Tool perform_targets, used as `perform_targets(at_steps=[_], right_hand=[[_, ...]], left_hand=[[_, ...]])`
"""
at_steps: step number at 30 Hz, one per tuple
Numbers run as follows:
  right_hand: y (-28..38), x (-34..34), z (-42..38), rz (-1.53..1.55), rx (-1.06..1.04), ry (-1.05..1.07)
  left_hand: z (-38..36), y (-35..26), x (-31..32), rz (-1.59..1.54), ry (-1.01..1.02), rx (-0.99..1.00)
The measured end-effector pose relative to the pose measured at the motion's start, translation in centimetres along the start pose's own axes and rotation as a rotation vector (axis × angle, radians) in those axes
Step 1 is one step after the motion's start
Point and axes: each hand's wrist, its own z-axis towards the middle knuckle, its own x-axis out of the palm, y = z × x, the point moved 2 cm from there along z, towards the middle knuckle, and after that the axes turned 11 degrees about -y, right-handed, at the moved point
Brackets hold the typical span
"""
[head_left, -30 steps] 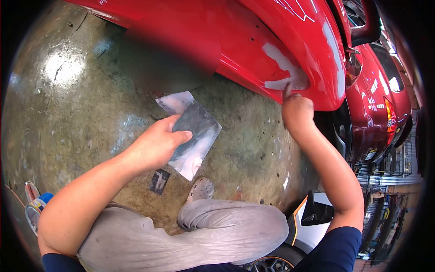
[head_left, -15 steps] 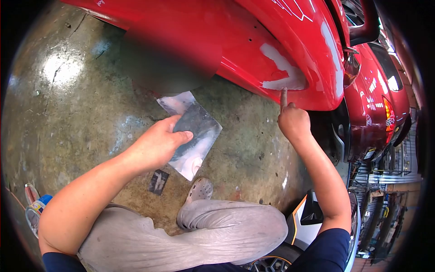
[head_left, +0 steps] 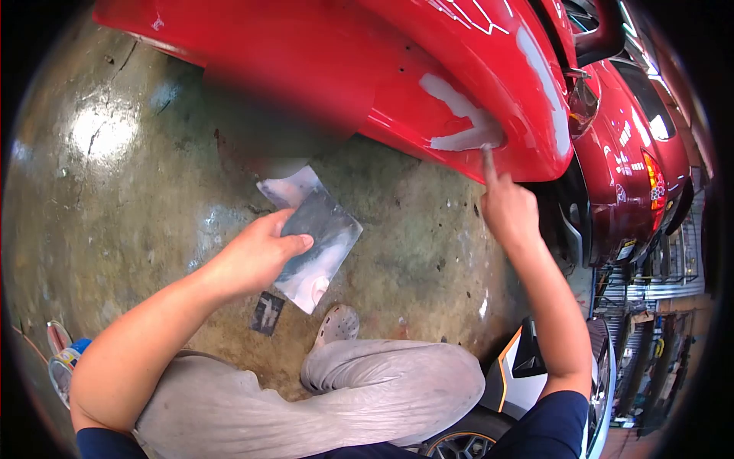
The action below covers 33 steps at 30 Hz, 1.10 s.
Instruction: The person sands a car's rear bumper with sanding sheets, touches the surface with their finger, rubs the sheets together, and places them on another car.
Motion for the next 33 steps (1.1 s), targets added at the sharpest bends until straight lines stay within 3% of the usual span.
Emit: perform_targets(at_steps=[6, 7, 9, 12, 13, 15, 21, 24, 30, 33], right_hand=[[7.8, -2.9, -5.1, 0.601, -0.072, 0.207], [9.2, -1.9, -5.8, 0.665, -0.137, 0.126], [12.0, 0.4, -6.3, 0.716, -0.158, 0.247], [16.0, 6.7, -7.7, 1.108, -0.377, 0.242], [16.8, 5.7, -6.5, 1.167, -0.362, 0.243], [16.8, 3.6, -5.1, 1.275, -0.335, 0.257], [17.1, -0.2, -2.2, 1.262, -0.281, -0.066], [16.2, -1.5, -3.4, 1.293, -0.280, 0.023], [8.2, -6.4, -9.6, 1.598, -0.159, -0.061], [3.3, -9.0, -12.6, 1.667, -0.208, 0.068]], left_hand=[[1.2, 1.5, -0.7, -0.021, -0.075, -0.032], [1.4, 1.5, -1.0, -0.013, -0.110, -0.038], [2.0, 2.0, -1.5, 0.003, -0.157, -0.049], [2.7, 3.6, -2.7, -0.086, -0.235, -0.072], [2.8, 3.9, -3.1, -0.144, -0.268, -0.107], [2.6, 4.4, -3.4, -0.272, -0.328, -0.174], [2.0, 0.6, -0.5, -0.430, -0.410, -0.254], [1.0, -2.5, 3.4, -0.506, -0.468, -0.301], [-7.6, -8.7, 11.6, -0.612, -0.560, -0.513], [-11.8, -11.9, 15.5, -0.655, -0.593, -0.619]])
